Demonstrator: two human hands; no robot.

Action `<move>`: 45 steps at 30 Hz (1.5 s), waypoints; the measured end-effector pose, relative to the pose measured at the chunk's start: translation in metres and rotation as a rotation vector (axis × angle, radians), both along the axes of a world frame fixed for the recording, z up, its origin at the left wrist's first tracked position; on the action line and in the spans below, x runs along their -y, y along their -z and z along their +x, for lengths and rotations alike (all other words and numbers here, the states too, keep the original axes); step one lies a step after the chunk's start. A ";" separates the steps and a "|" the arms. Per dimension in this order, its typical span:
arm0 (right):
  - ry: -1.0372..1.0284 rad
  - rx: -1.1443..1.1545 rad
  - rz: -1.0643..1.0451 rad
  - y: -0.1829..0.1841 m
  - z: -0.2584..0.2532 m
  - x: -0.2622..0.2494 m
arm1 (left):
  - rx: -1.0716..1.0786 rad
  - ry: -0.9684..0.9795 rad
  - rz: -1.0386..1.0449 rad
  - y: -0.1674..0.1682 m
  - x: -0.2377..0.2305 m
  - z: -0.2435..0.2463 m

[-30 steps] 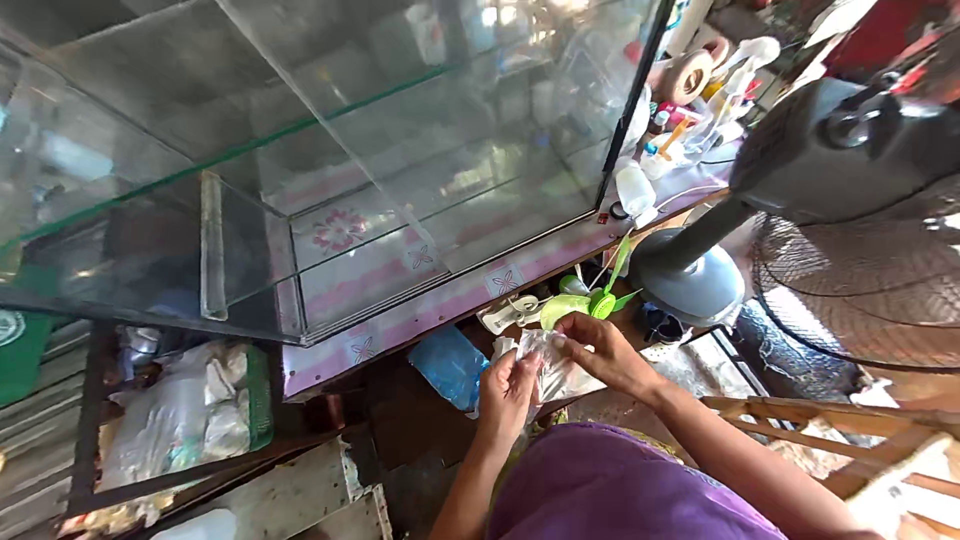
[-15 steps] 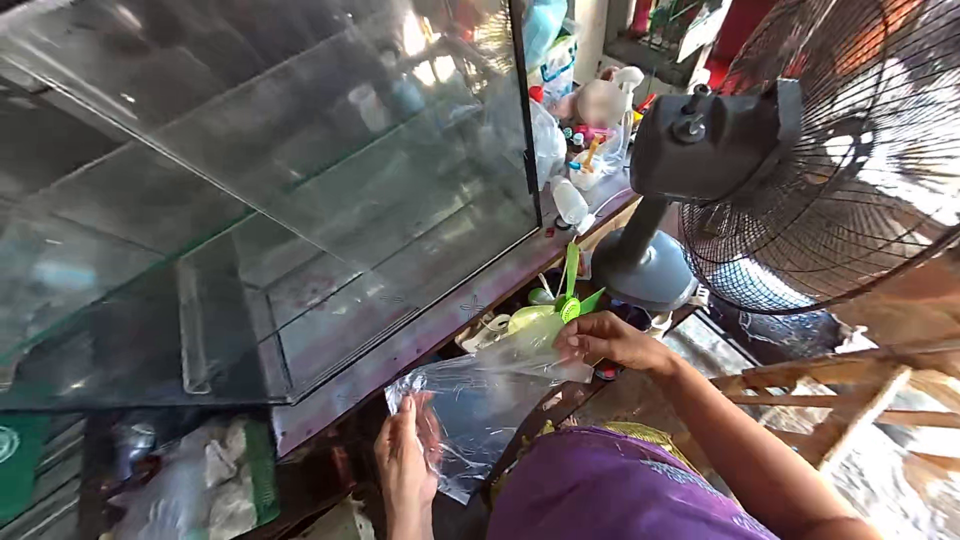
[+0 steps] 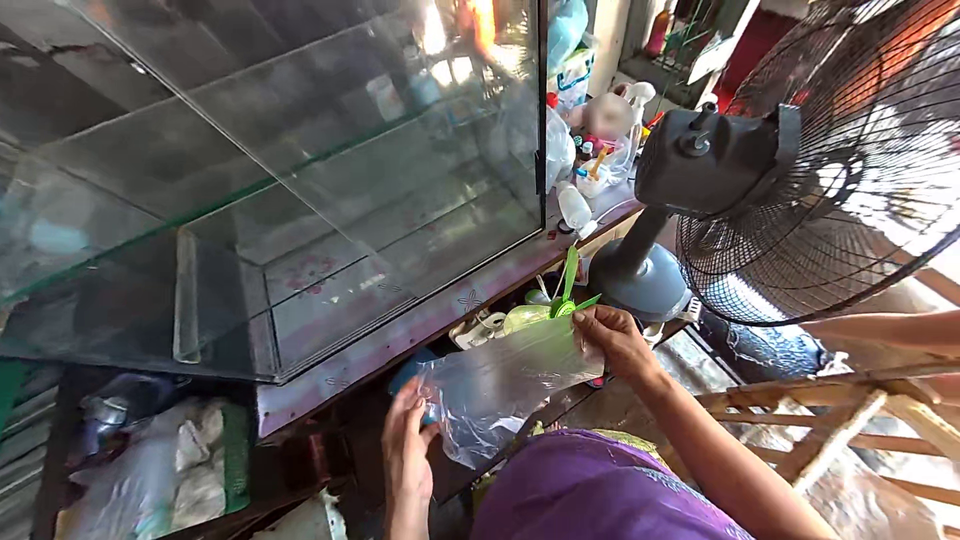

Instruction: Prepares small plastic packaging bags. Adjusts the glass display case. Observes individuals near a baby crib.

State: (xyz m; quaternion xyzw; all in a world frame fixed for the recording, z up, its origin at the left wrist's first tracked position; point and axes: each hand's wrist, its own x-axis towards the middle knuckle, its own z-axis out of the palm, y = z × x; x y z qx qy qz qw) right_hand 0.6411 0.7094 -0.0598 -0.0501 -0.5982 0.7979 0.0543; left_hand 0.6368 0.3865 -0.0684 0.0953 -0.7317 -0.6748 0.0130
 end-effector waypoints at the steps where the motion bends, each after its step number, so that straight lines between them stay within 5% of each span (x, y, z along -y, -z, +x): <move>1: -0.016 0.015 -0.004 -0.003 0.002 -0.002 | -0.082 0.014 -0.089 0.001 0.004 -0.001; 5: -0.183 0.061 0.037 -0.022 0.016 0.010 | -0.460 0.148 -0.236 -0.027 -0.017 0.004; 8: -0.269 -0.047 0.066 -0.030 0.022 0.033 | -0.449 0.466 -0.100 -0.045 -0.049 0.009; 12: -0.274 -0.105 0.041 -0.041 0.025 0.059 | -0.454 0.584 -0.078 -0.054 -0.074 0.007; 17: -0.308 -0.132 -0.030 -0.048 0.028 0.058 | -0.481 0.563 -0.005 -0.061 -0.074 0.010; 24: -0.149 -0.306 0.298 -0.050 0.037 0.054 | -0.493 0.438 0.018 -0.059 -0.069 0.015; 31: -0.149 -0.278 0.157 -0.049 0.038 0.059 | -0.470 0.437 0.062 -0.061 -0.078 0.013; 37: -0.039 -0.361 0.596 -0.046 0.036 0.052 | -0.567 0.372 -0.073 -0.054 -0.079 0.011; 45: -0.101 -0.257 0.648 -0.031 0.035 0.061 | -0.472 0.367 0.151 -0.051 -0.085 0.002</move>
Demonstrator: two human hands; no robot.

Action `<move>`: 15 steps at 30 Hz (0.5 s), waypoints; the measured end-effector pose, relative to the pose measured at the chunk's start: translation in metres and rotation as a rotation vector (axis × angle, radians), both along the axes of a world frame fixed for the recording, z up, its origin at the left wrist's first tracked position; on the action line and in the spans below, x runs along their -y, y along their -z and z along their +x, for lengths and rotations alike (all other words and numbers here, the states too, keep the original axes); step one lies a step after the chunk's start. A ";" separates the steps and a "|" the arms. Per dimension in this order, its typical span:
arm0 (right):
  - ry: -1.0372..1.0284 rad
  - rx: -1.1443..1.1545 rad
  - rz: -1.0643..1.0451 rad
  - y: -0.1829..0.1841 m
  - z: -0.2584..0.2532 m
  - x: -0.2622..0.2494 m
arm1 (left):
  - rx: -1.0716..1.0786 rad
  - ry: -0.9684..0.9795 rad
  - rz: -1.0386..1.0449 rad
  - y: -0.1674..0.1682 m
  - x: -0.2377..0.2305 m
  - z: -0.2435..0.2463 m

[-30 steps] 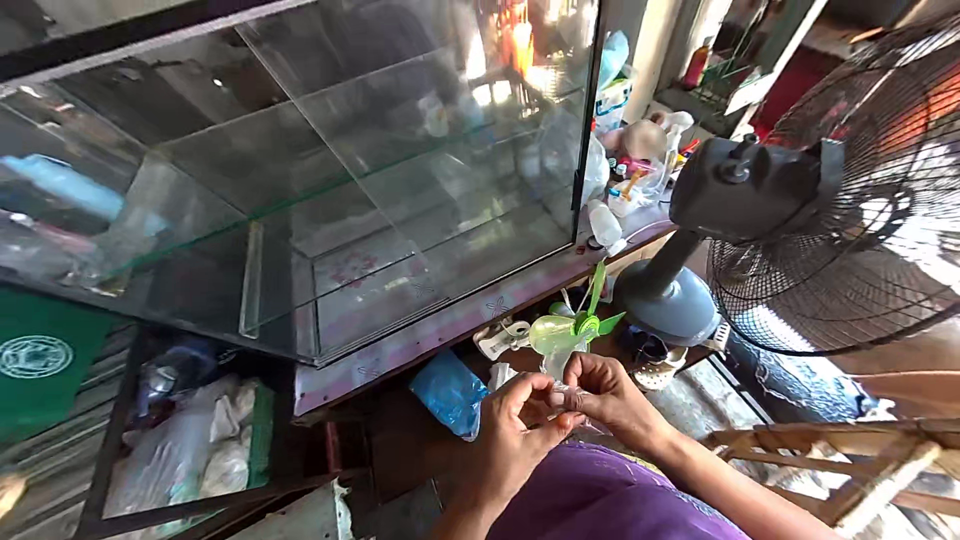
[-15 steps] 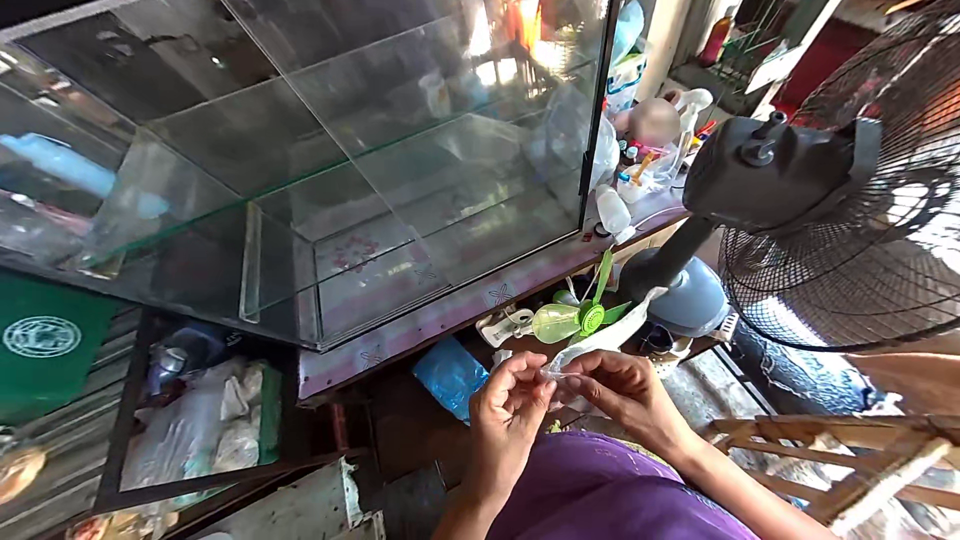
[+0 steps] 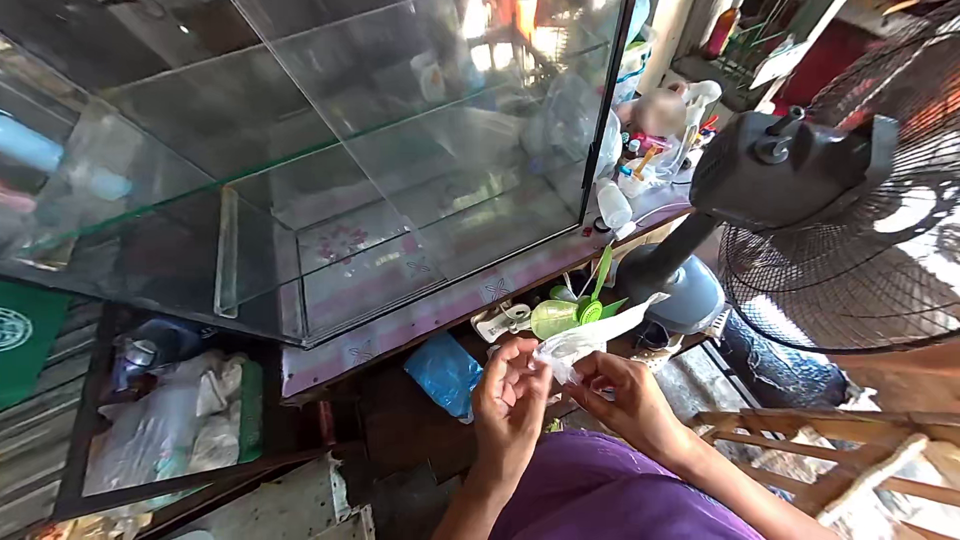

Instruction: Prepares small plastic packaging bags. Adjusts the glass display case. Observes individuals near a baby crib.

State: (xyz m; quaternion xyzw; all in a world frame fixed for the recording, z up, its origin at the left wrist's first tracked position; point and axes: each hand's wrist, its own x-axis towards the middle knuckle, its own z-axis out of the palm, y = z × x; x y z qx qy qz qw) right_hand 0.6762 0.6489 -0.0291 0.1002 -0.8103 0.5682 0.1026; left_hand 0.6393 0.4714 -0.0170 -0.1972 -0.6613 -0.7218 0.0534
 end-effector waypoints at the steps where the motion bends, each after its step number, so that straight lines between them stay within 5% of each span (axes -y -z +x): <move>1: -0.007 0.008 0.006 0.001 -0.001 0.001 | 0.019 0.014 0.010 0.001 0.000 -0.001; 8: -0.017 0.039 0.044 -0.001 -0.011 0.012 | -0.018 -0.014 -0.041 0.005 0.011 -0.017; 15: 0.149 -0.220 0.138 -0.012 -0.026 0.021 | -0.103 0.060 -0.161 -0.002 0.024 -0.032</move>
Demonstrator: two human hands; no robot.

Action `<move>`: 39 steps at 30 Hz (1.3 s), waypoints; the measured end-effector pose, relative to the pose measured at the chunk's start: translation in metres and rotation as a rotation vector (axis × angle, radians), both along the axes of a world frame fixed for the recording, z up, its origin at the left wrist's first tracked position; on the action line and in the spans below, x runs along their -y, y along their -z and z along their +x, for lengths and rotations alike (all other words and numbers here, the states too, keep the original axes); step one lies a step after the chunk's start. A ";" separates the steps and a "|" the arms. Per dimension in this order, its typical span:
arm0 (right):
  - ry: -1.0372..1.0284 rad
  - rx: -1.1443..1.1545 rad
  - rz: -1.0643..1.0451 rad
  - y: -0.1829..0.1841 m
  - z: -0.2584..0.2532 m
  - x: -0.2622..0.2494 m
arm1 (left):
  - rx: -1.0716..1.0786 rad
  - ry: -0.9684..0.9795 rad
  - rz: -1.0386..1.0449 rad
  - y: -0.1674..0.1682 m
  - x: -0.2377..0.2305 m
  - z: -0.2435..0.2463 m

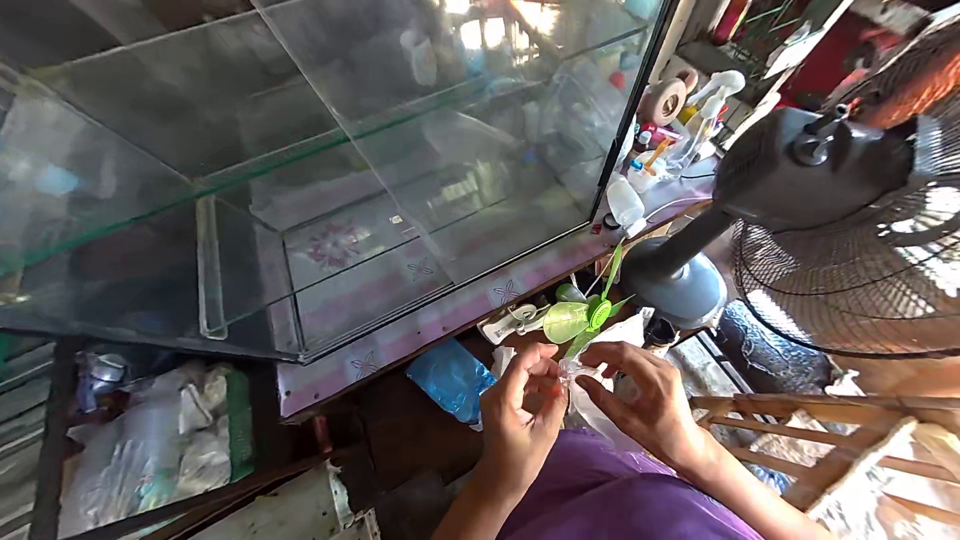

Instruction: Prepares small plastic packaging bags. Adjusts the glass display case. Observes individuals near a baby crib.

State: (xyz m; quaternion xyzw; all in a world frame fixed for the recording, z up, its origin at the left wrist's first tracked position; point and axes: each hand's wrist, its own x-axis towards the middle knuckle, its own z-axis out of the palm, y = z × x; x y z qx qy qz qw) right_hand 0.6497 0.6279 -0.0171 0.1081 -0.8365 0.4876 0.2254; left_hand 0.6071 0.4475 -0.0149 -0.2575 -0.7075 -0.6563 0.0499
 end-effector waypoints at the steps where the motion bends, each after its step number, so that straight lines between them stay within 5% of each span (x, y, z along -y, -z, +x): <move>1: 0.019 -0.016 0.013 -0.001 -0.001 0.002 | -0.006 0.017 -0.016 0.000 0.000 -0.003; 10: 0.412 -0.098 0.134 -0.016 0.031 0.014 | -0.249 0.191 -0.197 -0.002 0.000 -0.031; 18: 0.688 -0.085 0.435 -0.036 0.081 0.040 | -0.477 0.392 -0.120 -0.008 -0.024 -0.025; 27: 0.959 -0.043 0.469 -0.041 0.125 0.065 | -0.700 0.556 0.038 -0.004 -0.028 -0.008; 39: 0.868 -0.035 0.561 -0.035 0.125 0.076 | -0.779 0.558 -0.039 -0.003 -0.015 -0.007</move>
